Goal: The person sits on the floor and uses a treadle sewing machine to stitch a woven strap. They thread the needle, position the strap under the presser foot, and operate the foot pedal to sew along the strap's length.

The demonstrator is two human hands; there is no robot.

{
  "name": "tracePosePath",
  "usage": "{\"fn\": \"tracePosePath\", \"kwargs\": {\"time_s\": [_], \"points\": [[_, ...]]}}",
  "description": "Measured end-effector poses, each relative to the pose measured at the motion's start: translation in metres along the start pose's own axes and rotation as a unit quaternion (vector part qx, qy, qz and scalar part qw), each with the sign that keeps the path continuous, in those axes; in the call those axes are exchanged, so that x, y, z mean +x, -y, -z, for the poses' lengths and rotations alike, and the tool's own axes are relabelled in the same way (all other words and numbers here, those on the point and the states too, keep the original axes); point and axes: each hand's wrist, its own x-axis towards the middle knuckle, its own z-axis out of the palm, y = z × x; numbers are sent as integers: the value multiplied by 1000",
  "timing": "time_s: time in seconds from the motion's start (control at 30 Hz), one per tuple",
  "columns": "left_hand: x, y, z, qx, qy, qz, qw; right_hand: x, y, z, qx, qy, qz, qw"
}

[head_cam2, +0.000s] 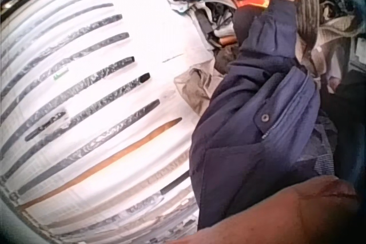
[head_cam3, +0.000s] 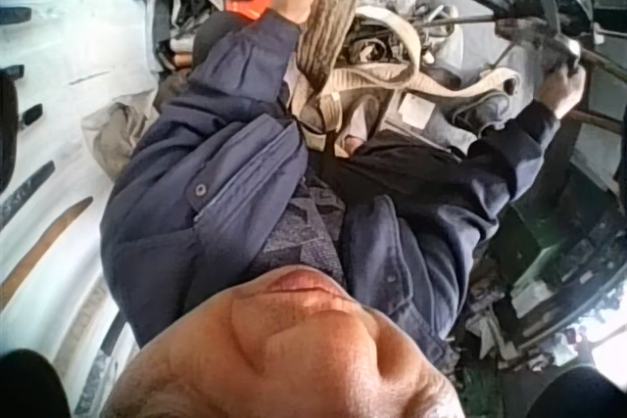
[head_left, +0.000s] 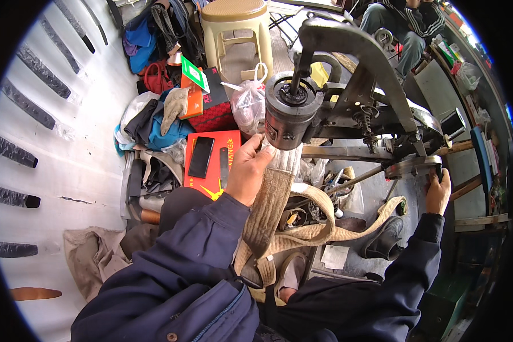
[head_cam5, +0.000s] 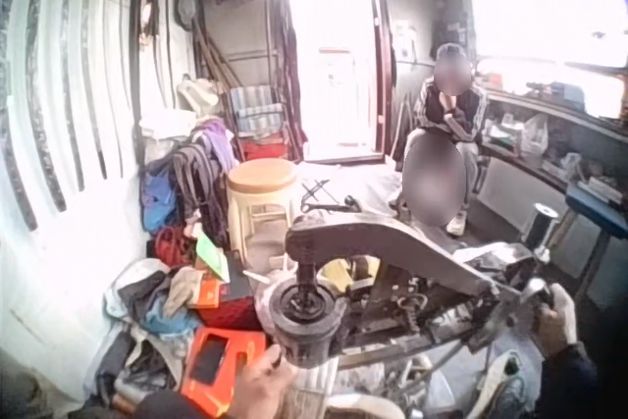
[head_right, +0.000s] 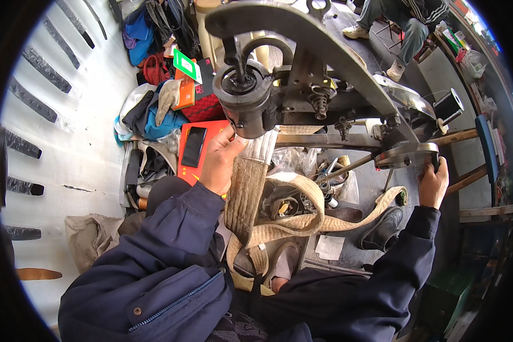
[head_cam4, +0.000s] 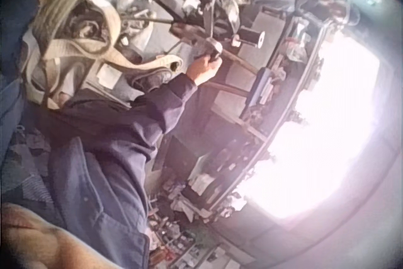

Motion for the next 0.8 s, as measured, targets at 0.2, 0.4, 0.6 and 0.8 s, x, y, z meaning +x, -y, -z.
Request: {"fn": "tracePosePath", "kwargs": {"time_s": [0.2, 0.4, 0.6, 0.8], "points": [[1, -2, -2, -21, 0, 7, 1000, 0, -90, -36, -45, 52, -159, 985], [1, -3, -3, 16, -6, -12, 1000, -57, 1, -67, 30, 278, -160, 947], [3, -3, -4, 48, -7, -24, 999, -20, 34, -10, 42, 52, 13, 998], [-4, -2, 1, 46, -9, 7, 999, 4, -25, -8, -140, -69, -15, 988]]}}
